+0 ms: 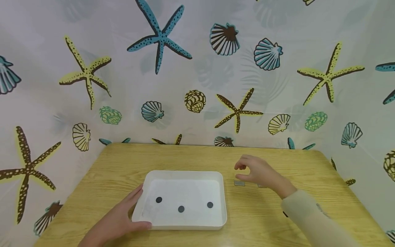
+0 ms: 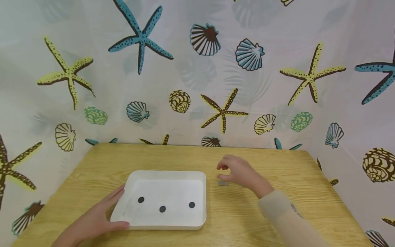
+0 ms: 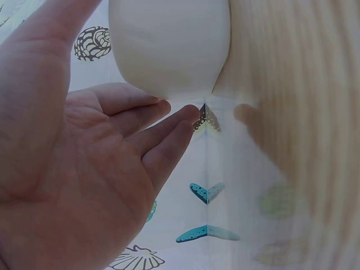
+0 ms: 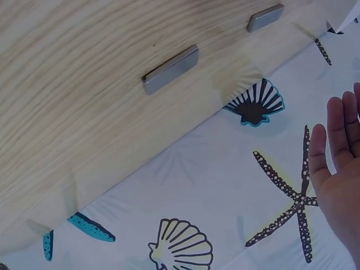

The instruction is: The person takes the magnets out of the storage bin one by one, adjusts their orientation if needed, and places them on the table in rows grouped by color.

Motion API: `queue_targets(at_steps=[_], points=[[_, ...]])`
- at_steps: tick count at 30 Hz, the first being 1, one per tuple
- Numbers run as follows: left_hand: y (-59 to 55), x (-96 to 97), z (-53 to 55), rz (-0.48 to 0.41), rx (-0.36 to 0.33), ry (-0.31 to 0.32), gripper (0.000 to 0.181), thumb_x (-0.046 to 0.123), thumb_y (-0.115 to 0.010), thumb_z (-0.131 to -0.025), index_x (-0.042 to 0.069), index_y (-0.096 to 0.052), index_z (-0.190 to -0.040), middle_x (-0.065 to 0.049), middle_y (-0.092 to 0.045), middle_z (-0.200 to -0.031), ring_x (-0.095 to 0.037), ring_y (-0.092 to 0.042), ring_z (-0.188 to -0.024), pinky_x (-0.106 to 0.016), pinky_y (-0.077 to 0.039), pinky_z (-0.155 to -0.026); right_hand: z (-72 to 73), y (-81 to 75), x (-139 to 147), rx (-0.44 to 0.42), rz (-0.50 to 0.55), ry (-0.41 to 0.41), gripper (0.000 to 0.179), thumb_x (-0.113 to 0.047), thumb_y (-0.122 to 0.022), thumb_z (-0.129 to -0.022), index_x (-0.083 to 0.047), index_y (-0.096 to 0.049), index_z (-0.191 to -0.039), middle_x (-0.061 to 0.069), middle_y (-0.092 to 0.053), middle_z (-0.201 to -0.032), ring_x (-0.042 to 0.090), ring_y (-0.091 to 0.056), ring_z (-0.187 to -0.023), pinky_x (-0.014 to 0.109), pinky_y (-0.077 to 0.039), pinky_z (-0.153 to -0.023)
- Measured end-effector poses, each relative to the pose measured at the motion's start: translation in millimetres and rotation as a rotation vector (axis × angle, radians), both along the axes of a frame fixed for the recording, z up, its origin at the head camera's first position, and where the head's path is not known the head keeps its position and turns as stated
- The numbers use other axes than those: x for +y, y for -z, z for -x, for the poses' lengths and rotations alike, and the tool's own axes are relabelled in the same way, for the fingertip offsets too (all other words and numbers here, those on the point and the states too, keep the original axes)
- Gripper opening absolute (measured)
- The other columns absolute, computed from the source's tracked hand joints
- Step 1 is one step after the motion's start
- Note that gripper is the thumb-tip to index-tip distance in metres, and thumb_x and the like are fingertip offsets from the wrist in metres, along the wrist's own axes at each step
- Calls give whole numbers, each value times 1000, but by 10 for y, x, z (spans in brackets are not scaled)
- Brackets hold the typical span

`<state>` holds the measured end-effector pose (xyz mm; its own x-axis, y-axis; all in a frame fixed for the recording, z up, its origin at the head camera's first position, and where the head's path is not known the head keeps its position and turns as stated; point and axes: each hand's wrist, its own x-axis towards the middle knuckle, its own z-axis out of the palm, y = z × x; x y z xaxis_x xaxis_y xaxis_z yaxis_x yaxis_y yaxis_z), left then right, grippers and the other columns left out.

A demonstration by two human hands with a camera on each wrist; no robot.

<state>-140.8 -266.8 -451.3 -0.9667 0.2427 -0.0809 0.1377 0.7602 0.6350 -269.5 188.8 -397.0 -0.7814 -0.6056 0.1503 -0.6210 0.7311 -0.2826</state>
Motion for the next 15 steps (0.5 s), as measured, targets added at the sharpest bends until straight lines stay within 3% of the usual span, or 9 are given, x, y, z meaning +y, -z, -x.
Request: queue_targets(at_steps=[9, 15], points=[[10, -4, 7, -9, -14, -6, 125, 61, -85, -74, 2, -22, -164, -17, -17, -173, -48, -21, -157, -67, -30, -120, -49, -5, -349, 18, 19, -75, 20, -26, -78, -92, -13, -74, -107, 0, -69, -99, 17, -65, -93, 31, -56, -84], [1, 1, 3, -13, -6, -5, 125, 61, -86, -73, 2, -23, -163, -17, -17, -173, -48, -22, -157, -67, -30, -120, -112, 25, -594, -40, 32, -122, 22, -28, -76, -94, -14, -74, -111, 1, -70, -105, 20, -69, -100, 34, -57, -89]])
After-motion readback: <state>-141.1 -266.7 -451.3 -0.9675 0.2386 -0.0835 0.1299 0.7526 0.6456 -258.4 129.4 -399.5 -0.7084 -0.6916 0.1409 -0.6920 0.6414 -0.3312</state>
